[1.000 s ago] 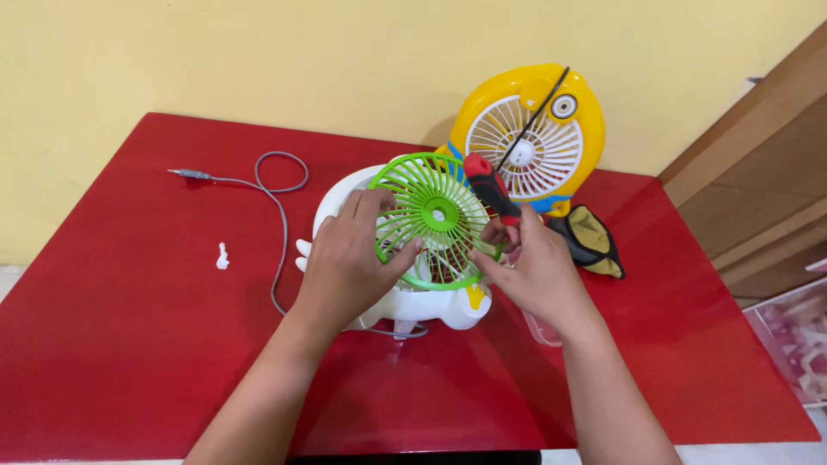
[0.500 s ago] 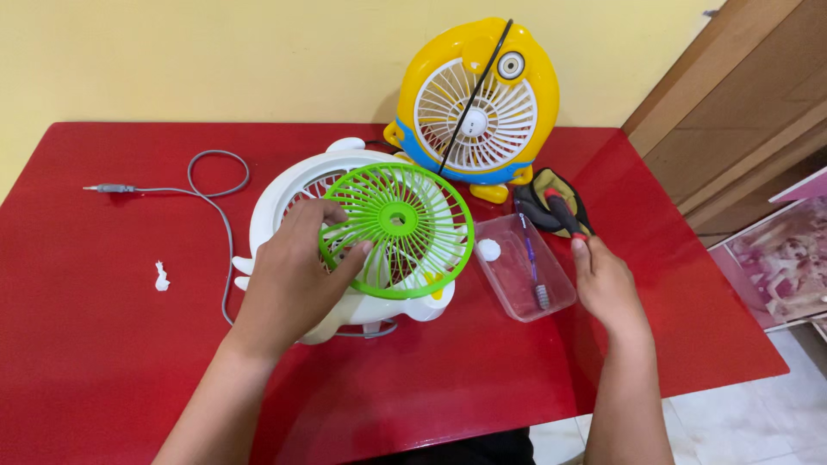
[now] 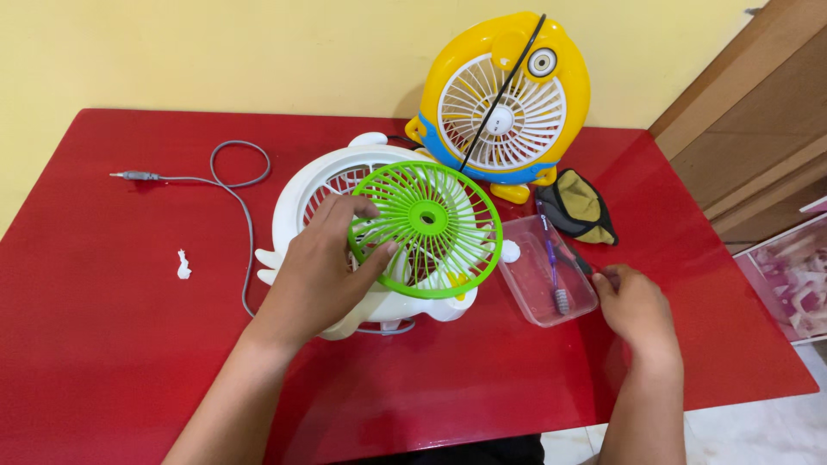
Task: The person removes the front grille of a small white and green electric fan by hand, then uses a screwdriver to loosen the central hub and remove the fan blade. The clip ends with the fan partially disassembled on a red table.
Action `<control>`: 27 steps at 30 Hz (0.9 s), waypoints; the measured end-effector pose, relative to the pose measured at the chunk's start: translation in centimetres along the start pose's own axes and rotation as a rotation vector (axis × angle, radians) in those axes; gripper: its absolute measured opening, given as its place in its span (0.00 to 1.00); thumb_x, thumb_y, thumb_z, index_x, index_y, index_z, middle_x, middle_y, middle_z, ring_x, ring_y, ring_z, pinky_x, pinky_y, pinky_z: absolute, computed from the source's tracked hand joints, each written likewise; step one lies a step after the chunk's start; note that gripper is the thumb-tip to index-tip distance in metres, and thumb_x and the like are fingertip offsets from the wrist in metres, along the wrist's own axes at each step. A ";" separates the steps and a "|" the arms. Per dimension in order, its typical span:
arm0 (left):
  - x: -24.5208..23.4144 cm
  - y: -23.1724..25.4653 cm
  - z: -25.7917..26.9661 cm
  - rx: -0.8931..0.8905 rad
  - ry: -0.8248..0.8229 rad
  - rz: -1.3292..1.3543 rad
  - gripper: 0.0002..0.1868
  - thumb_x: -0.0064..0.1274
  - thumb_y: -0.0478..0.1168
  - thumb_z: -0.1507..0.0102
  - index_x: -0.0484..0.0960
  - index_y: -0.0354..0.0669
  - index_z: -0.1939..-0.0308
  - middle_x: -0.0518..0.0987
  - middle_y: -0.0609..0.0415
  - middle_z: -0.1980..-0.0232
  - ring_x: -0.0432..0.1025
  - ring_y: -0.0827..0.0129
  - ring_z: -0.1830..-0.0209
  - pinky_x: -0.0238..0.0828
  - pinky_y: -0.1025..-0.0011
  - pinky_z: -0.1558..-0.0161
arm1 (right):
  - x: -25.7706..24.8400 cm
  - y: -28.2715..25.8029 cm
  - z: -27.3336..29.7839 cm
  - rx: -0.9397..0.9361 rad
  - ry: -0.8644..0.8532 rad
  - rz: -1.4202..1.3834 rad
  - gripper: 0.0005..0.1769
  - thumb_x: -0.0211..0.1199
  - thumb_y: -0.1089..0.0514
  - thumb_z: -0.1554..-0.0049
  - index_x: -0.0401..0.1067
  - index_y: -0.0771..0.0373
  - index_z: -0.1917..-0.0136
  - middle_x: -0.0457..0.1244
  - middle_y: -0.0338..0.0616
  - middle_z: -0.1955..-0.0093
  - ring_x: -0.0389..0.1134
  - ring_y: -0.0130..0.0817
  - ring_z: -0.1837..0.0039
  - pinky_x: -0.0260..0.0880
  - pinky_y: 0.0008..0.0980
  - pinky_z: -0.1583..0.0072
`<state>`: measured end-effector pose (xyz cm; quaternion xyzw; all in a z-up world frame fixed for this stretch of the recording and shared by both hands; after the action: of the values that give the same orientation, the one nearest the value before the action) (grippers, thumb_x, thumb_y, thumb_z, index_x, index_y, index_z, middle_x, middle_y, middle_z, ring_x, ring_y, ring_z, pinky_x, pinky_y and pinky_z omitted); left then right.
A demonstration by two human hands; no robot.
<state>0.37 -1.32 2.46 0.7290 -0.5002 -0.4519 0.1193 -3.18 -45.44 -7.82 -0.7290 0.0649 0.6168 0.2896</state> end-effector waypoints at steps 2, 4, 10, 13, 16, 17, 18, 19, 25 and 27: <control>0.0 -0.1 0.0 -0.020 -0.009 0.012 0.21 0.62 0.44 0.38 0.74 0.37 0.47 0.77 0.43 0.47 0.74 0.47 0.47 0.72 0.58 0.50 | -1.8 -2.4 1.1 -0.121 0.085 0.047 0.21 0.63 0.49 0.39 0.74 0.65 0.38 0.69 0.58 0.41 0.69 0.55 0.38 0.68 0.50 0.40; -0.1 -0.1 0.1 -0.030 -0.011 0.028 0.21 0.62 0.43 0.39 0.74 0.37 0.47 0.78 0.43 0.47 0.74 0.47 0.46 0.71 0.57 0.48 | -3.5 -5.2 2.4 -0.254 0.101 -0.120 0.22 0.64 0.52 0.40 0.73 0.64 0.36 0.67 0.55 0.38 0.70 0.51 0.38 0.69 0.47 0.40; -0.4 -0.1 0.2 -0.008 0.004 0.067 0.21 0.62 0.42 0.38 0.74 0.37 0.46 0.78 0.43 0.47 0.75 0.50 0.46 0.71 0.59 0.48 | -4.4 -14.5 8.3 -0.914 -0.087 -0.550 0.38 0.72 0.57 0.51 0.66 0.62 0.29 0.58 0.51 0.26 0.63 0.47 0.30 0.65 0.41 0.33; -0.3 -0.6 0.4 -0.275 -0.078 0.101 0.21 0.61 0.44 0.40 0.75 0.41 0.47 0.79 0.49 0.49 0.77 0.55 0.67 0.73 0.62 0.60 | -4.3 -17.3 9.4 -1.031 -0.108 -0.548 0.33 0.74 0.56 0.51 0.72 0.59 0.32 0.60 0.49 0.24 0.64 0.45 0.26 0.66 0.40 0.30; -1.0 -0.5 0.5 -0.026 0.071 0.147 0.20 0.64 0.40 0.38 0.74 0.37 0.47 0.79 0.47 0.50 0.77 0.61 0.56 0.74 0.66 0.56 | -4.7 -18.6 9.4 -1.062 -0.054 -0.576 0.28 0.73 0.56 0.48 0.75 0.57 0.34 0.61 0.47 0.23 0.65 0.43 0.25 0.67 0.40 0.28; -1.0 -0.9 0.5 -0.063 0.077 0.209 0.20 0.64 0.39 0.39 0.73 0.37 0.48 0.78 0.48 0.50 0.77 0.65 0.57 0.76 0.69 0.58 | -4.9 -18.8 9.3 -1.079 -0.020 -0.579 0.27 0.73 0.56 0.48 0.76 0.57 0.35 0.61 0.47 0.23 0.65 0.43 0.25 0.66 0.40 0.27; -0.7 -1.2 0.4 -0.102 0.080 0.273 0.19 0.64 0.38 0.39 0.72 0.37 0.49 0.77 0.49 0.49 0.77 0.68 0.59 0.78 0.72 0.59 | -4.9 -19.0 9.3 -1.100 -0.010 -0.583 0.29 0.73 0.57 0.47 0.74 0.56 0.32 0.60 0.48 0.22 0.64 0.45 0.24 0.65 0.41 0.26; -0.4 -1.6 0.4 -0.140 0.083 0.338 0.19 0.63 0.36 0.39 0.71 0.37 0.50 0.77 0.50 0.49 0.77 0.72 0.60 0.80 0.74 0.61 | -4.9 -19.2 9.2 -1.121 0.000 -0.588 0.32 0.73 0.58 0.47 0.72 0.55 0.30 0.58 0.49 0.21 0.63 0.46 0.23 0.64 0.42 0.26; 0.6 -5.1 0.7 -0.111 0.349 0.900 0.13 0.54 0.25 0.34 0.66 0.38 0.54 0.72 0.52 0.44 0.72 0.77 0.46 0.75 0.76 0.49 | -2.1 -21.5 9.1 -1.213 -0.023 -0.619 0.61 0.75 0.56 0.50 0.37 0.53 0.16 0.33 0.60 0.13 0.54 0.56 0.19 0.60 0.48 0.25; -0.6 -7.2 0.5 -0.104 0.501 0.893 0.11 0.53 0.24 0.33 0.67 0.39 0.55 0.72 0.50 0.45 0.72 0.75 0.50 0.76 0.75 0.49 | -1.4 -22.0 8.9 -1.189 -0.079 -0.652 0.65 0.75 0.56 0.49 0.30 0.53 0.15 0.29 0.61 0.12 0.58 0.52 0.21 0.60 0.49 0.25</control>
<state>4.41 2.76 -2.03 0.5232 -0.6956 -0.1926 0.4531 -1.28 -23.20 0.35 -0.7235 -0.5190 0.4551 0.0127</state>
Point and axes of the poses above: each hand's wrist, its own z-axis away from the middle knuckle, its own x-axis out of the palm, y = z × x, the point moved 2 cm from there along -z, towards the middle knuckle
